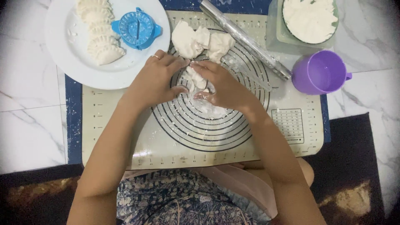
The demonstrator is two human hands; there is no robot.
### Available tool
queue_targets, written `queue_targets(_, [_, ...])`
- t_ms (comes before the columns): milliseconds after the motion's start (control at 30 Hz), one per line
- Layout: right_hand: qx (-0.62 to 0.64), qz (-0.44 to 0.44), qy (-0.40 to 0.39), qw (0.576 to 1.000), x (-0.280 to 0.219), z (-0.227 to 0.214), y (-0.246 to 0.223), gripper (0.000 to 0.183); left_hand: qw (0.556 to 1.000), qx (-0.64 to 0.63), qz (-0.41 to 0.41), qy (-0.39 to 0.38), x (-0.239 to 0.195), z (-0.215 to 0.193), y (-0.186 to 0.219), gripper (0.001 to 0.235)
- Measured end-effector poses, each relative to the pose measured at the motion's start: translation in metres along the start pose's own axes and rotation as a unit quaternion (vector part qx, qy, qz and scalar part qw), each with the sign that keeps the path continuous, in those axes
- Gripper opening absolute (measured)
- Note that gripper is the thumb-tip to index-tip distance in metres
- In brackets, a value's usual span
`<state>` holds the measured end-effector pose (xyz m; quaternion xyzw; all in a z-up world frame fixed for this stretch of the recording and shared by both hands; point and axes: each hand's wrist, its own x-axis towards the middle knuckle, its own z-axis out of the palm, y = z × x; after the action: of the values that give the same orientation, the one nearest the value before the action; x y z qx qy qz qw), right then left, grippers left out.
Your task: Preparing dumplings by tearing dough into small pieces and shaping them
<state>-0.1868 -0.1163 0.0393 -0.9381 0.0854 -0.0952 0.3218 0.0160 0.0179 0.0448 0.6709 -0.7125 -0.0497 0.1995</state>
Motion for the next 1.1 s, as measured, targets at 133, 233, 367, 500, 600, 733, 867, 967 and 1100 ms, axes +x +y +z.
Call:
queue_targets(133, [-0.080,-0.007,0.041,0.996,0.001,0.020,0.009,0.068,0.999,-0.033,0.002,0.001,-0.001,0.012,-0.009,0.064])
queue_targets(233, [-0.084,0.044,0.019,0.995,0.001,0.027,0.004,0.065,0.998,-0.056,-0.014,0.005,0.001,0.013,-0.009,0.059])
queue_targets(367, [-0.109,0.061,0.073,0.990,0.001,0.041,0.004,0.062,0.998,-0.053,-0.011,0.031,0.002,0.015,-0.011,0.047])
queue_targets(500, [-0.140,0.040,0.119,0.982,0.003,0.045,0.002,0.053,0.996,-0.026,-0.007,0.083,0.002,0.021,-0.014,0.037])
queue_targets(600, [-0.153,0.042,0.123,0.980,0.006,0.050,0.008,0.054,0.995,-0.014,-0.015,0.097,0.005,0.026,-0.013,0.025])
queue_targets(733, [-0.176,0.019,0.106,0.978,0.014,0.048,0.004,0.053,0.994,-0.009,-0.006,0.110,0.007,0.031,-0.014,0.024])
queue_targets(867, [-0.220,-0.041,0.144,0.964,0.020,0.047,0.005,0.040,0.988,-0.022,0.011,0.154,0.009,0.037,-0.012,0.013])
queue_targets(967, [-0.214,-0.070,0.141,0.964,0.025,0.040,0.005,0.046,0.984,-0.033,-0.002,0.175,0.010,0.038,-0.006,0.011])
queue_targets(1100, [-0.183,-0.115,0.137,0.967,0.029,0.036,0.017,0.052,0.980,-0.037,-0.033,0.194,0.009,0.039,0.004,0.011])
